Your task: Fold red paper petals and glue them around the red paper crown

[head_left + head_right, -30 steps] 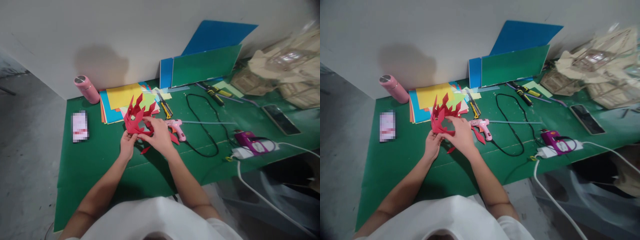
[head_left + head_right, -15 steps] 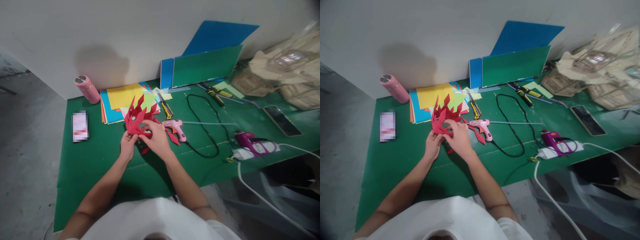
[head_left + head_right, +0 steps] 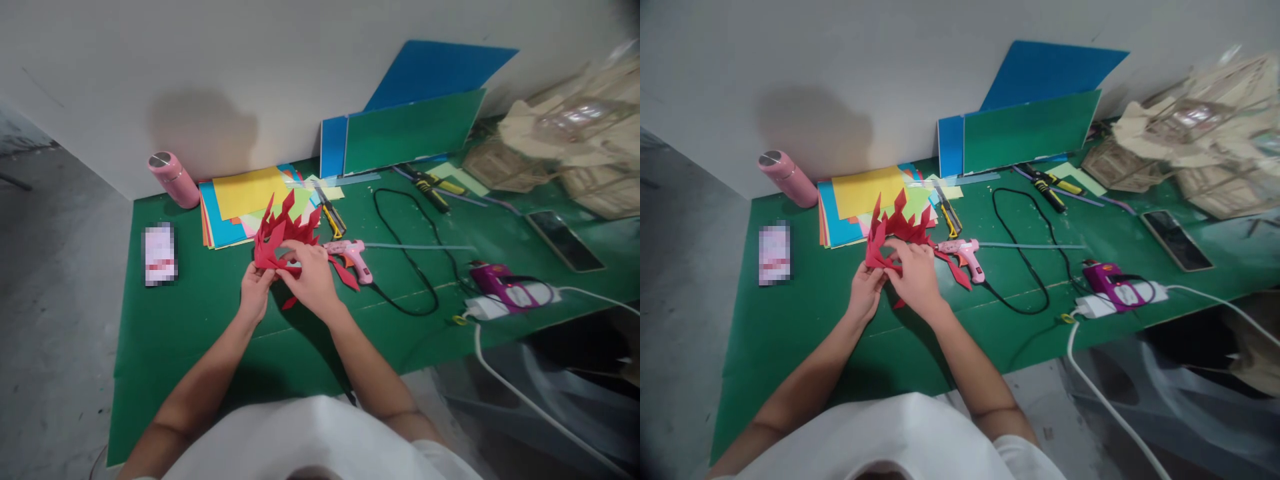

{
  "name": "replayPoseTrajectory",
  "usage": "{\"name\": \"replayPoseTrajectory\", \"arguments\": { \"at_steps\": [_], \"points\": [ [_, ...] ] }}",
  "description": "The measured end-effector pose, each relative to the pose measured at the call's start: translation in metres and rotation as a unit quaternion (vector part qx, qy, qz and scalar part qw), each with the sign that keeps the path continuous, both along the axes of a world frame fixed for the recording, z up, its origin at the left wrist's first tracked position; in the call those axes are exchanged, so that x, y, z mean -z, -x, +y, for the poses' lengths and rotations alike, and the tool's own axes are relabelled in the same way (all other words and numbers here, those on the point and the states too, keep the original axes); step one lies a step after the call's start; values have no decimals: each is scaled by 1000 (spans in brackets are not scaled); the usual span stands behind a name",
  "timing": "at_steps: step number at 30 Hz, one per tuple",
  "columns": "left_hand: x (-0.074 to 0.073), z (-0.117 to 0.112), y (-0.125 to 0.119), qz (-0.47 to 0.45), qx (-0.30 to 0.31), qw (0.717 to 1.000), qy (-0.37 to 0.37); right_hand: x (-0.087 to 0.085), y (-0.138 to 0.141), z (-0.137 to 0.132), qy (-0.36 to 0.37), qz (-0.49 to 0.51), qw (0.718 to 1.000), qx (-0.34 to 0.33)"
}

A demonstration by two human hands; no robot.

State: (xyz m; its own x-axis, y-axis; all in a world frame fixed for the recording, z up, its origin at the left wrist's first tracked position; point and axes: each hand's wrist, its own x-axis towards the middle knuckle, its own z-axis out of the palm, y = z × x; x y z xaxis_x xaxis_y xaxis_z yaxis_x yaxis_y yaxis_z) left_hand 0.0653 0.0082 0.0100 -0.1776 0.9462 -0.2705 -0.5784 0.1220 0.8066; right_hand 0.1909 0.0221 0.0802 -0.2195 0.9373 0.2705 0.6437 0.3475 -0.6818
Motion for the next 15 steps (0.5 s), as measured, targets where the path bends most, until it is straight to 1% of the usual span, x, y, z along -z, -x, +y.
{"name": "replayPoseTrajectory", "arguments": {
  "at_steps": [5,9,15],
  "points": [
    [-1,2,0,-20,-5,1000,-3,0,3,2,2,2,1000,-8],
    [2,2,1,-25,-9,1000,-8,1,5,3,-5,6,1000,-17],
    [5,5,3,-33,11,999,-11,3,7,5,-5,16,1000,-18]
  ]
}}
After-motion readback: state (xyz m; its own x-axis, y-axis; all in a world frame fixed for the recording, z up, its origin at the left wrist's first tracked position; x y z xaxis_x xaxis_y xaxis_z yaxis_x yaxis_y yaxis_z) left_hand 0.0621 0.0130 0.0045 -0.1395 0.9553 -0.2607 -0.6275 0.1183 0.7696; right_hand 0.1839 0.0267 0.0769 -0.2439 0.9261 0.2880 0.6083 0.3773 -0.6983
